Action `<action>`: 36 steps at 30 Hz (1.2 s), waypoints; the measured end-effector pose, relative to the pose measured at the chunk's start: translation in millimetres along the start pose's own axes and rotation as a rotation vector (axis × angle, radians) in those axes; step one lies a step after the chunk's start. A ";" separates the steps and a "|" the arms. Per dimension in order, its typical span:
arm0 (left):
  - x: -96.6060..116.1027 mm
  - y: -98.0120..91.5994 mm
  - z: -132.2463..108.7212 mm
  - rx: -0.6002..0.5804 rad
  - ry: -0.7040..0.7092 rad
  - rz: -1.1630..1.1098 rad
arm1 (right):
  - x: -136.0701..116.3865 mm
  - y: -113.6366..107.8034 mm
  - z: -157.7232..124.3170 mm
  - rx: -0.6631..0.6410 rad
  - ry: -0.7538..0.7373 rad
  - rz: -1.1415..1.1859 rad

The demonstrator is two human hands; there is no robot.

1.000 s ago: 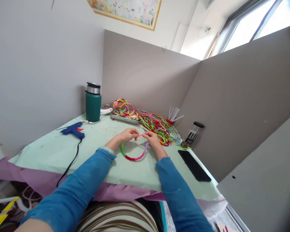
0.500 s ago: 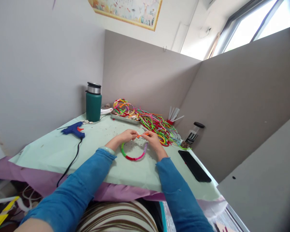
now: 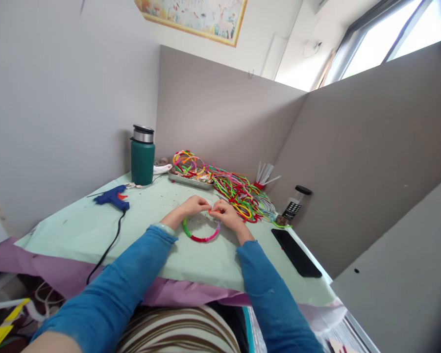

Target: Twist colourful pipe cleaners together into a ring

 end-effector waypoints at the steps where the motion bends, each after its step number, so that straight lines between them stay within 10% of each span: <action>1: -0.6 -0.1 0.4 0.000 -0.001 0.007 | -0.9 0.2 -0.3 0.003 0.020 0.002; 15: 5.6 0.2 -1.8 0.066 0.022 0.082 | 28.2 -3.4 -7.3 0.182 0.549 0.286; 28: 17.5 -4.7 -9.3 0.201 0.083 0.232 | 12.4 2.6 -11.0 -0.067 0.561 0.601; 36: 23.7 -4.7 -13.7 0.131 0.085 0.158 | 26.8 1.0 -10.2 0.041 0.496 0.476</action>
Point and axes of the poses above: each hand's wrist, its own z-axis towards the middle knuckle, its own y-axis out of the palm, x = y × z, the point moved 3 cm from there along z, towards the middle knuckle, and after that the axes turned 10 degrees about -y, right-handed, at the moved point
